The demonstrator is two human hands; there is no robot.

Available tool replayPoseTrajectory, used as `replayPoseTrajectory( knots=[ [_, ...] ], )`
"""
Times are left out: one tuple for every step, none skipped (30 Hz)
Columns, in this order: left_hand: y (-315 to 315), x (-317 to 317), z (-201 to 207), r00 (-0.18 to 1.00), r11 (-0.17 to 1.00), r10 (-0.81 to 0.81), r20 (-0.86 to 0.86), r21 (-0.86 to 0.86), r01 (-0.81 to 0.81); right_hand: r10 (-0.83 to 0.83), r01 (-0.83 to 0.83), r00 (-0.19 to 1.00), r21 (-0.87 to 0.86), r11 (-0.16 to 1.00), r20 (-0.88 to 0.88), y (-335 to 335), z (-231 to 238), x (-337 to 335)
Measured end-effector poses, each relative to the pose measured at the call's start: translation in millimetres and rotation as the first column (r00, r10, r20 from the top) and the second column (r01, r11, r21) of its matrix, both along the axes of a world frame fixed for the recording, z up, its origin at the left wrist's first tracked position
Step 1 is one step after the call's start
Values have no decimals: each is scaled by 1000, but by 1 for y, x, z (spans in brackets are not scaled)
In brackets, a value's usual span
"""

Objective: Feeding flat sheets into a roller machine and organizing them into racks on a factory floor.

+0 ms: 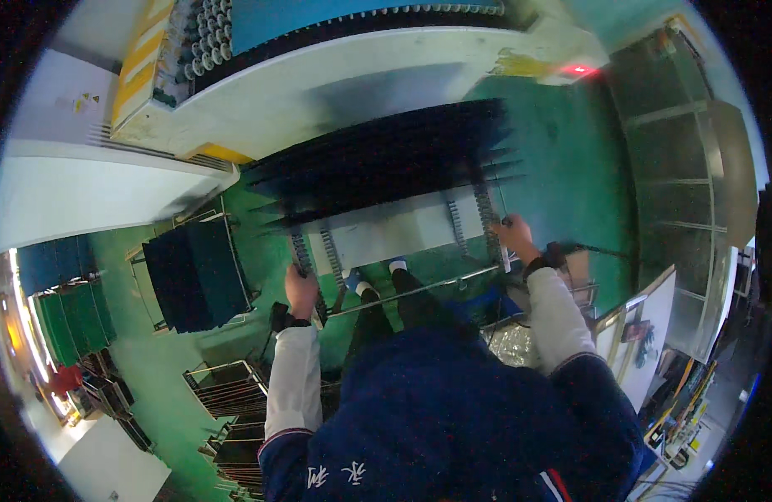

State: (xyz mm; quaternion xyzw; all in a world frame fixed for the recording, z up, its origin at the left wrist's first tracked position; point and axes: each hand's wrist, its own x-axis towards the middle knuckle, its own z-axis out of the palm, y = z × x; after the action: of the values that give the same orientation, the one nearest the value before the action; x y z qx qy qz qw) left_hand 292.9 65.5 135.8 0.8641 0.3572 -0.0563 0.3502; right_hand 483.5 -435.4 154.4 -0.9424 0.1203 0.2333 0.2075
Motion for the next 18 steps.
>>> replayPoseTrajectory(
  knots=[
    [-2,-5,-2,1000,1000,1,-11,2,-1,-10,11,1000,52,999,-20,-2,5,-3],
    [-2,-10,-5,1000,1000,0,-13,9,0,-22,25,999,107,994,-33,-3,9,-4],
    [0,-12,-6,1000,1000,0,-17,15,0,-7,13,997,85,996,-71,-6,7,-2],
    [-1,-15,-7,1000,1000,11,-27,9,-11,8,-1,994,64,998,-110,-11,7,-3],
    [-8,-20,-1,999,1000,21,-38,-1,-21,20,-14,988,39,999,-151,-19,6,-10],
    [-16,-27,3,998,999,35,-48,-10,-36,28,-19,992,68,997,-123,-28,1,-19],
    [-24,-32,6,999,999,38,-27,-26,-39,29,-20,995,96,995,-92,-36,-4,-32],
    [-31,-38,9,999,998,45,-4,-41,-45,32,-25,998,124,992,-58,-42,-9,-42],
    [-36,-47,9,998,997,55,16,-55,-54,-7,20,996,148,989,-85,-45,-10,-49],
    [-39,-57,3,999,998,48,23,-42,-47,-46,65,992,170,983,-113,-48,-10,-55],
    [-41,-67,-8,999,999,37,32,-31,-36,-88,114,986,189,975,-142,-49,-7,-59],
    [-44,-72,-11,999,999,31,37,-18,-30,-75,93,992,179,979,-104,-44,1,-60],
    [-47,-78,-13,999,998,48,9,-40,-48,-61,71,996,169,983,-66,-39,11,-59],
    [-51,-78,-6,998,996,61,-19,-61,-62,-50,54,998,159,986,-29,-36,16,-60],
    [-51,-80,-1,996,994,71,-49,-82,-75,-29,37,998,159,987,-50,-43,6,-62],
    [-46,-86,-18,988,983,121,-94,-128,-132,-7,18,997,160,987,-71,-58,-10,-64],
    [-45,-88,-24,991,983,125,-50,-131,-131,22,-7,995,164,986,-93,-61,-14,-61],
    [-46,-92,-29,992,983,129,-5,-133,-129,5,13,994,169,985,-106,-63,-18,-61]
  ],
)
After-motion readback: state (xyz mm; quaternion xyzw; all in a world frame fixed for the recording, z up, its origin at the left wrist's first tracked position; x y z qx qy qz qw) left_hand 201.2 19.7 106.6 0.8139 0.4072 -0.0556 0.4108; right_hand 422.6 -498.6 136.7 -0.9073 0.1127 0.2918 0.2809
